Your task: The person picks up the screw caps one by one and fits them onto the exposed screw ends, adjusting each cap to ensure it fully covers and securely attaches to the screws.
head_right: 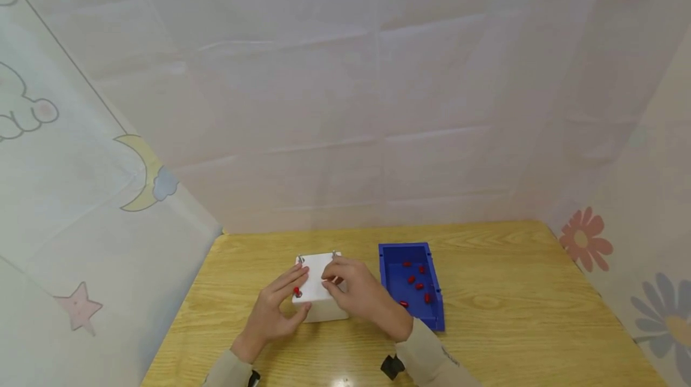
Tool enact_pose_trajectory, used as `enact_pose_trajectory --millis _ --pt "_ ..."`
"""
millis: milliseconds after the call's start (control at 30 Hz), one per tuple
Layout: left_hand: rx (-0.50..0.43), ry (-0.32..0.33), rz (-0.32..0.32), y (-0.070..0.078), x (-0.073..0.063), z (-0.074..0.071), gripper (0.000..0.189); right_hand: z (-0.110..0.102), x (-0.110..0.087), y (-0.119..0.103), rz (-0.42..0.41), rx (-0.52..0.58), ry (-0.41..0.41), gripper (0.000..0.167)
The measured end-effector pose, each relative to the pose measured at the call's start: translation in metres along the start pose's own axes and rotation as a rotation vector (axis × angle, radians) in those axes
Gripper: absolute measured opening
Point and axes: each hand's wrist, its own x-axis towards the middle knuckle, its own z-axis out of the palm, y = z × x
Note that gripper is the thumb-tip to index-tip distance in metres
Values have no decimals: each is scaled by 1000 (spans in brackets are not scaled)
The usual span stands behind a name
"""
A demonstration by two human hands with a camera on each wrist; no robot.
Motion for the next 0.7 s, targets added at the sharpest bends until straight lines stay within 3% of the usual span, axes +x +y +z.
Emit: enact_pose_trajectory --millis 367,700 --pt "-2 -17 -46 0 -2 0 51 -3 -10 7 84 3 -20 6" --pt "-11 -3 -13 0 -1 0 53 -10 -18 17 39 5 19 10"
